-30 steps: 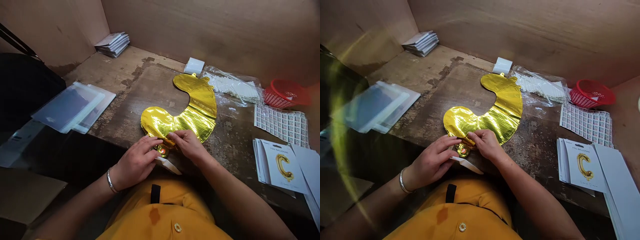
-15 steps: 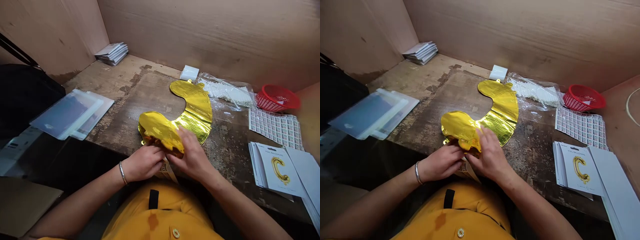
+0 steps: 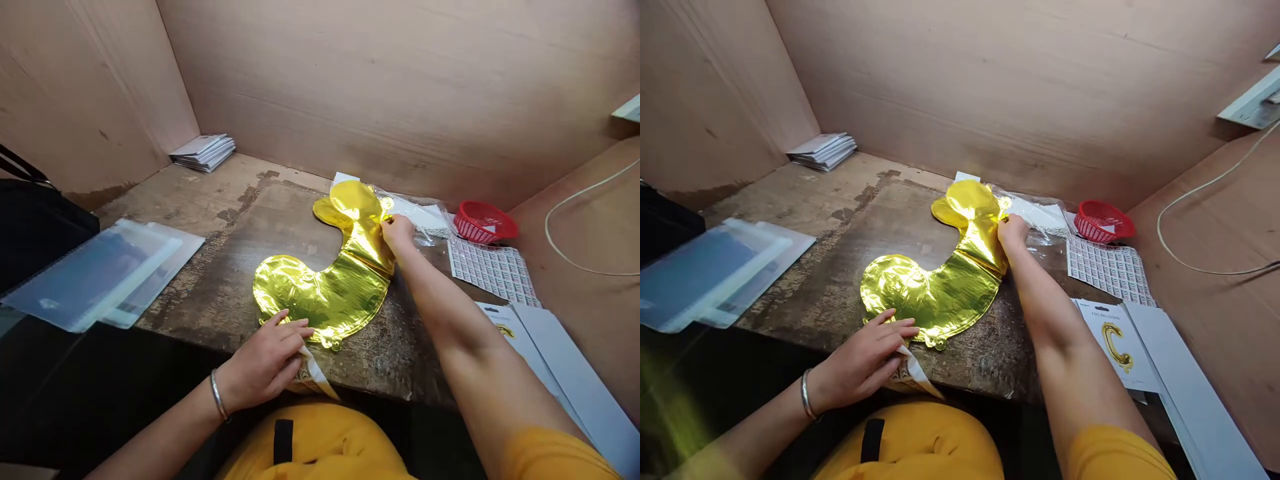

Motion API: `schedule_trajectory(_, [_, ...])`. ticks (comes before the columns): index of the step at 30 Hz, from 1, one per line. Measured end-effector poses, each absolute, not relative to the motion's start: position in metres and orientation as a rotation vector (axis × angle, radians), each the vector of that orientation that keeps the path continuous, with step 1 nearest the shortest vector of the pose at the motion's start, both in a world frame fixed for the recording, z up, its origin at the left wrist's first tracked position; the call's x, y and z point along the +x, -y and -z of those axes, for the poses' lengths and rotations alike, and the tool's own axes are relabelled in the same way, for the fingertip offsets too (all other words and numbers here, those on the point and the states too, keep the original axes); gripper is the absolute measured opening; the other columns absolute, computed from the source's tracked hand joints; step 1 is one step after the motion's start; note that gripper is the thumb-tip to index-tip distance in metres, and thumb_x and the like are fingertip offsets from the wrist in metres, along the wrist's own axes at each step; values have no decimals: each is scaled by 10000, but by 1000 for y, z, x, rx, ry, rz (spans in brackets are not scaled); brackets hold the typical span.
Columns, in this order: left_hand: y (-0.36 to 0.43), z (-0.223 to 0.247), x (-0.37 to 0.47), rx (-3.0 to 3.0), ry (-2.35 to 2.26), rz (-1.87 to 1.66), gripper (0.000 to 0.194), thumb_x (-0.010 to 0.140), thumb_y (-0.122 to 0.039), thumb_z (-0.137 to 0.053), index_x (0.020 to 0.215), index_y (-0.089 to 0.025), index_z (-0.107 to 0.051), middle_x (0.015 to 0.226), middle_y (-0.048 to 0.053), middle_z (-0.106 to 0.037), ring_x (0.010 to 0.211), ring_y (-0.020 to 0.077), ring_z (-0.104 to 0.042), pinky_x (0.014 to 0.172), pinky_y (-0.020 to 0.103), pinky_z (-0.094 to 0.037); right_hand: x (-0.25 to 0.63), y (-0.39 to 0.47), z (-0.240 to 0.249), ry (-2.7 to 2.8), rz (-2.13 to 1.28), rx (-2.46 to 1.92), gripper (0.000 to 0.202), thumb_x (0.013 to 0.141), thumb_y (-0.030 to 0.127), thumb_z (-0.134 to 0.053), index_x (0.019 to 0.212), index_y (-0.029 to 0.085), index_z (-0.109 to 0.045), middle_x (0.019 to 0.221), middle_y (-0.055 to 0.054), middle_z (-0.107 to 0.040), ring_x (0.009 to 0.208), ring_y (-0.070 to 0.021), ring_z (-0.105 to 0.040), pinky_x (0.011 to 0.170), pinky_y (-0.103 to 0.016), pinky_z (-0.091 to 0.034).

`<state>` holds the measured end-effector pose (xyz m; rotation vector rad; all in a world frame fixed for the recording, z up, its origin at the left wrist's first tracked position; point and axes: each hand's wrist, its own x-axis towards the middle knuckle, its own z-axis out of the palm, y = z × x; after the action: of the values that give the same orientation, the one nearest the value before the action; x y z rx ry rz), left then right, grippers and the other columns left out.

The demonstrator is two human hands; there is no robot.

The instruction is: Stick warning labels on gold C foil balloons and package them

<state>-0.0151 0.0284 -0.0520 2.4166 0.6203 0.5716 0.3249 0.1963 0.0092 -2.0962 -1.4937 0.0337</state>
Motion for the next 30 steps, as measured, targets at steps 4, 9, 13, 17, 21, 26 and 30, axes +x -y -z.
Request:
schedule_trajectory(4, [-27, 53, -14, 2421, -628, -590, 166, 871, -115, -468, 990, -192, -555, 1255, 94, -642, 1281, 229, -519, 1150, 526, -269, 309, -171, -8, 1619, 146, -2068, 316, 902, 286, -420, 972, 70, -639, 1042, -209, -643, 951, -244, -554, 836, -381, -377])
schedule_trajectory(9, [-30, 54, -15, 2426, -616, -597, 161, 851, -114, -496, 969, -189, -575, 1256, 93, -642, 1271, 224, -528, 1157, 513, -261, 276, -116, 14, 2014, 21, -1993, 157, 784, 321, -656, 863, 191, -695, 912, -120, -719, 878, -276, -577, 815, -401, -422])
schedule_trajectory(13, [-33, 52, -18, 2384, -574, -588, 174, 856, -120, -493, 978, -191, -593, 1261, 93, -638, 1265, 235, -535, 1147, 533, -264, 271, -73, 4, 1936, 40, -2037, 312, 885, 293, -519, 1115, 133, -656, 1103, -182, -685, 993, -327, -582, 867, -479, -429])
schedule_trajectory(17, [-25, 38, -21, 2081, -649, -716, 134, 885, -185, -521, 947, -184, -640, 1168, 99, -677, 1143, 224, -613, 1049, 435, -423, 260, -6, -20, 1636, -239, -1763, 259, 919, 367, -509, 1030, 219, -690, 984, -78, -712, 902, -247, -643, 830, -403, -489])
schedule_trajectory(21, [-7, 25, -20, 1424, -1031, -891, 204, 875, -359, -606, 844, -164, -655, 792, 31, -696, 716, 152, -652, 666, 252, -533, 244, 55, -18, 1387, -610, -1656, 245, 913, 403, -536, 848, 227, -694, 832, -41, -700, 748, -190, -639, 695, -322, -515])
schedule_trajectory(26, [8, 32, -15, 935, -1030, -976, 316, 817, -437, -677, 949, -151, -647, 819, 35, -698, 685, 152, -639, 663, 273, -537, 231, 78, -8, 1471, -717, -1579, 296, 919, 443, -504, 811, 229, -678, 745, -29, -643, 674, -164, -594, 619, -280, -487])
schedule_trajectory(30, [15, 34, -12, 985, -1154, -1026, 324, 798, -438, -701, 943, -151, -664, 798, 21, -691, 716, 138, -626, 674, 234, -511, 223, 80, -9, 1453, -818, -1588, 214, 863, 417, -605, 834, 217, -677, 785, -35, -658, 681, -171, -602, 618, -289, -485])
